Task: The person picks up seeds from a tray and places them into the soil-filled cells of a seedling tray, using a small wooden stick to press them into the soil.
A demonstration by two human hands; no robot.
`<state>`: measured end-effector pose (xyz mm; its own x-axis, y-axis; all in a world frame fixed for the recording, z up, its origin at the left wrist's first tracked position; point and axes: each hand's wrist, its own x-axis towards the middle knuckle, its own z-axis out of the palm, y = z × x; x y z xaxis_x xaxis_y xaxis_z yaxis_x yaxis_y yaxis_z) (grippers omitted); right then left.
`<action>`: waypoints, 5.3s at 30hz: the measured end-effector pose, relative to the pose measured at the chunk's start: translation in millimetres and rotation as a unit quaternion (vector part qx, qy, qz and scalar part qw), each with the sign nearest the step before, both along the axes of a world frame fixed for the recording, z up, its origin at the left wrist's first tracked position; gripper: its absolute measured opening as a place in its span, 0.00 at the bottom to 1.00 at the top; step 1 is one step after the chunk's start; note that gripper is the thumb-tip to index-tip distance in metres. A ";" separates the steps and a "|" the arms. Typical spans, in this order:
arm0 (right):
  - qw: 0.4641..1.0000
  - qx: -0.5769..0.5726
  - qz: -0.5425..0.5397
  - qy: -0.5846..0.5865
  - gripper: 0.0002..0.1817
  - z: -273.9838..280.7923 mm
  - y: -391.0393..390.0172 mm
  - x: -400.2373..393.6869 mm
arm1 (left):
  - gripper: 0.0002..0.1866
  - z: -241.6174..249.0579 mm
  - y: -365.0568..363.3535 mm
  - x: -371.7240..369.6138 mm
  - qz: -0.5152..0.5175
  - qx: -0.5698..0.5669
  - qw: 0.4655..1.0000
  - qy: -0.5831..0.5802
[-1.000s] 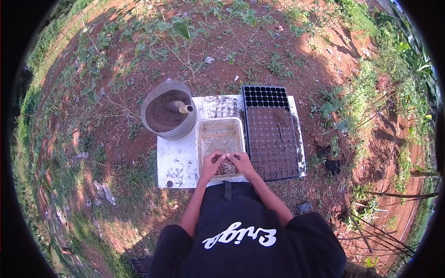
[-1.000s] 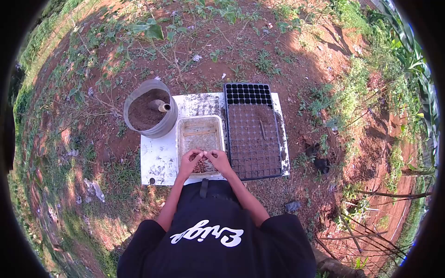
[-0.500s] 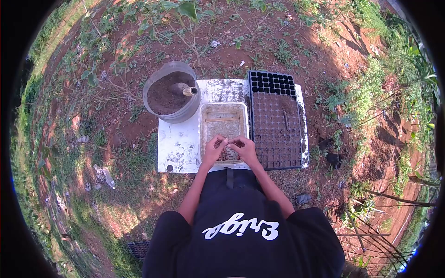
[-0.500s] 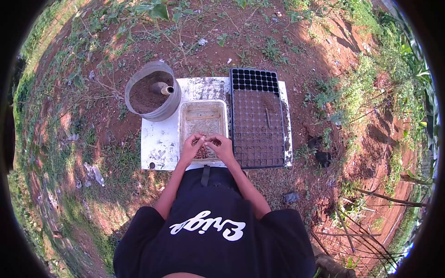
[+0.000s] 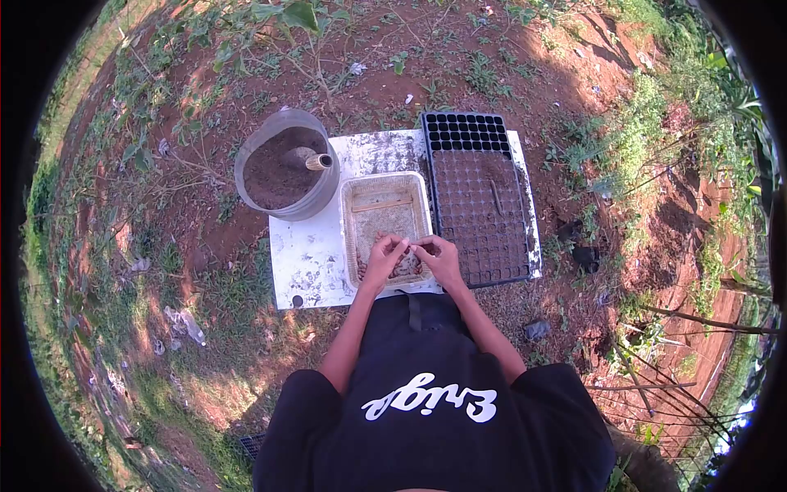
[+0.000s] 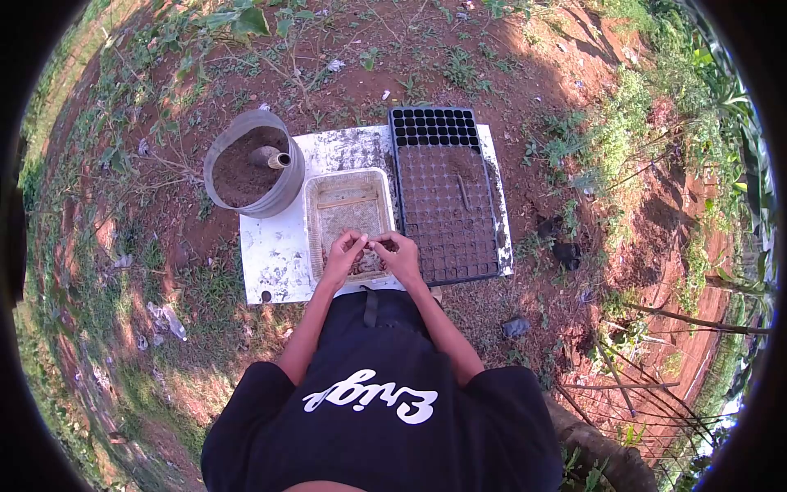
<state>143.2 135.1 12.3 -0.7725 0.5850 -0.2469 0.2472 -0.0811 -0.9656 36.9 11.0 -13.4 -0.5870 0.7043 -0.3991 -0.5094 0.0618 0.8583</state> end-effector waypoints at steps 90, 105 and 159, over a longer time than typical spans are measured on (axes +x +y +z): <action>0.883 0.414 0.013 -0.219 0.04 -62.2 365.7 -45.2 | 0.74 -43.8 331.8 -22.0 -0.270 -0.186 0.769 0.549; 0.953 0.270 -0.039 -0.134 0.02 -52.8 368.3 -35.7 | 0.79 -45.7 334.4 -23.5 -0.337 -0.226 0.732 0.547; 0.873 0.454 -0.095 -0.153 0.10 -49.3 228.9 0.0 | 0.90 -40.0 269.5 -29.7 -0.340 -0.298 0.716 0.533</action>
<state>143.3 364.0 -37.0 -0.6195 0.7574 0.2062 0.5706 0.6149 -0.5443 7.2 280.6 -53.4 -0.3839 0.8629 -0.3286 0.7359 0.5009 0.4555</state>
